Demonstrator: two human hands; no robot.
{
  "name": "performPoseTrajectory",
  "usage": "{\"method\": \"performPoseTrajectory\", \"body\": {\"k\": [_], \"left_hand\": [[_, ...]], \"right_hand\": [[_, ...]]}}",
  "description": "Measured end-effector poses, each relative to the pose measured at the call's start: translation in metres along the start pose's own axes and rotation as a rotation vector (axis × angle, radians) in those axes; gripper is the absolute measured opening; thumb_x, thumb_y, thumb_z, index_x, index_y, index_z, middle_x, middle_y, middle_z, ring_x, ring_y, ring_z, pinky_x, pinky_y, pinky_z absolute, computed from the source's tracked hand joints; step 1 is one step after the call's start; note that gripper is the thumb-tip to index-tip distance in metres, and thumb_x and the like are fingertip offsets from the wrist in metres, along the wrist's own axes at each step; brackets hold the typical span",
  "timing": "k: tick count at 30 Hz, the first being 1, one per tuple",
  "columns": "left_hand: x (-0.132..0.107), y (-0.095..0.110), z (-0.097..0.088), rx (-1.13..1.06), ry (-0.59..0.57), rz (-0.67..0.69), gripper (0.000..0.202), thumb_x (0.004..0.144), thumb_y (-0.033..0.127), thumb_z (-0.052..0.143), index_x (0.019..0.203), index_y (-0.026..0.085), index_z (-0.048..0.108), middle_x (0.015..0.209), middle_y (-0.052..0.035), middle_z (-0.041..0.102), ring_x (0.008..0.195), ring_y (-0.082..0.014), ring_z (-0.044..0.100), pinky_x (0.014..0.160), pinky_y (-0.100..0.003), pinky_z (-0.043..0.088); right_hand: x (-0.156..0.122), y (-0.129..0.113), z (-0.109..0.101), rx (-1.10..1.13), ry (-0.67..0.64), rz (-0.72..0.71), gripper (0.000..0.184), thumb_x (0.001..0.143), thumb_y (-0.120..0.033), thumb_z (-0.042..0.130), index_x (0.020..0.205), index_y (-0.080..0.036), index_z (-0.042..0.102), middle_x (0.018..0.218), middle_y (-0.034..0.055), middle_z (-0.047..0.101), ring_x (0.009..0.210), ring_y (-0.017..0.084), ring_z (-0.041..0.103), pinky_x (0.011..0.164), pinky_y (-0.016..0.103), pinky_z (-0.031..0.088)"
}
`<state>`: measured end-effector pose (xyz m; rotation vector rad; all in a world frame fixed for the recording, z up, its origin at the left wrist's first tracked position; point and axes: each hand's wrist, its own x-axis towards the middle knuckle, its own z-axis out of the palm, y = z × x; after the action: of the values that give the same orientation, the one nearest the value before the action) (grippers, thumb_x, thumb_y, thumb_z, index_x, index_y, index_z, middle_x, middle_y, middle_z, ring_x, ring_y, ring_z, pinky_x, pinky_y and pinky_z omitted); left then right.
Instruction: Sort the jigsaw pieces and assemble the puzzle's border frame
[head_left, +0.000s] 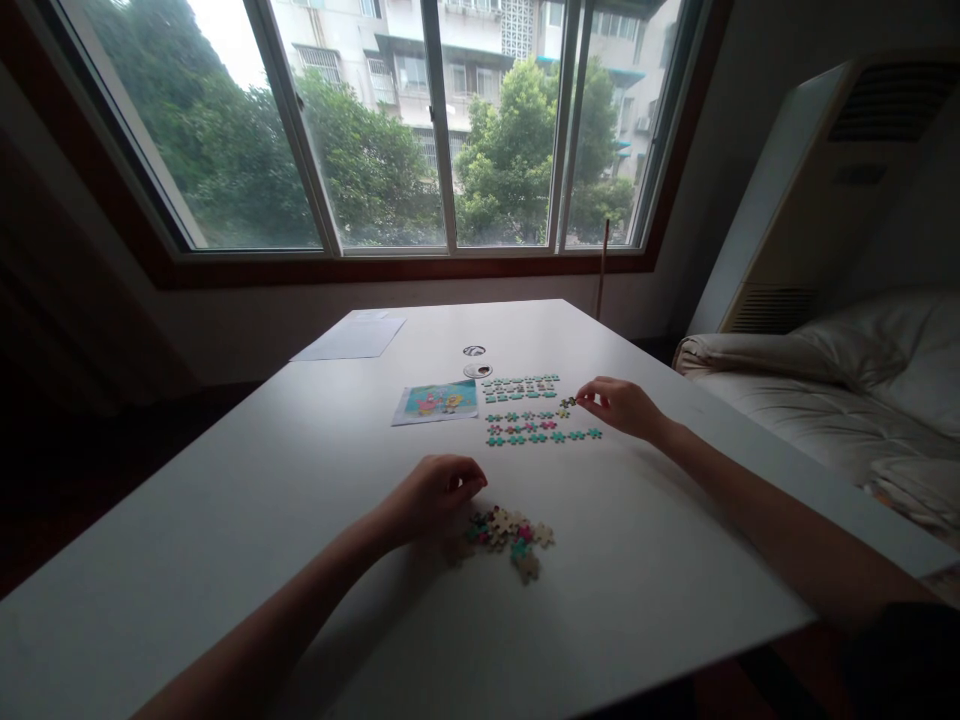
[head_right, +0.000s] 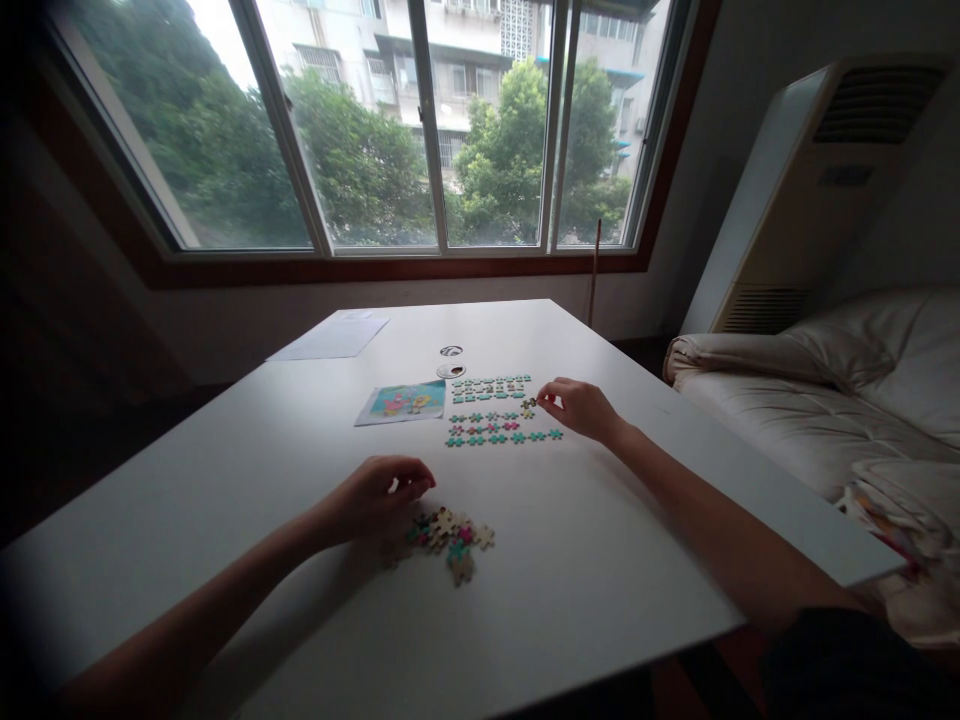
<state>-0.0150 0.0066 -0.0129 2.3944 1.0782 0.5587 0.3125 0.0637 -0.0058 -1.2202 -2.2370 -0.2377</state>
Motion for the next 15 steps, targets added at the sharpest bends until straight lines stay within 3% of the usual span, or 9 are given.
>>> {"method": "performPoseTrajectory", "body": {"k": [7, 15], "left_hand": [[-0.001, 0.001, 0.000, -0.007, 0.003, 0.004, 0.019, 0.079, 0.022, 0.048, 0.080, 0.015, 0.065, 0.066, -0.0006, 0.062, 0.056, -0.0102, 0.049, 0.054, -0.019, 0.036], [-0.001, 0.002, 0.000, -0.010, 0.004, 0.007, 0.018, 0.078, 0.021, 0.048, 0.079, 0.014, 0.065, 0.067, -0.0008, 0.063, 0.057, -0.0104, 0.050, 0.055, -0.019, 0.036]], "right_hand": [[-0.013, 0.043, 0.015, 0.096, -0.186, 0.226, 0.021, 0.077, -0.034, 0.053, 0.080, -0.019, 0.067, 0.068, 0.0010, 0.064, 0.055, 0.011, 0.052, 0.053, 0.022, 0.039], [-0.013, 0.050, 0.019, 0.088, -0.221, 0.208, 0.022, 0.076, -0.034, 0.053, 0.081, -0.019, 0.068, 0.068, 0.0014, 0.062, 0.056, 0.011, 0.050, 0.055, 0.022, 0.039]]}}
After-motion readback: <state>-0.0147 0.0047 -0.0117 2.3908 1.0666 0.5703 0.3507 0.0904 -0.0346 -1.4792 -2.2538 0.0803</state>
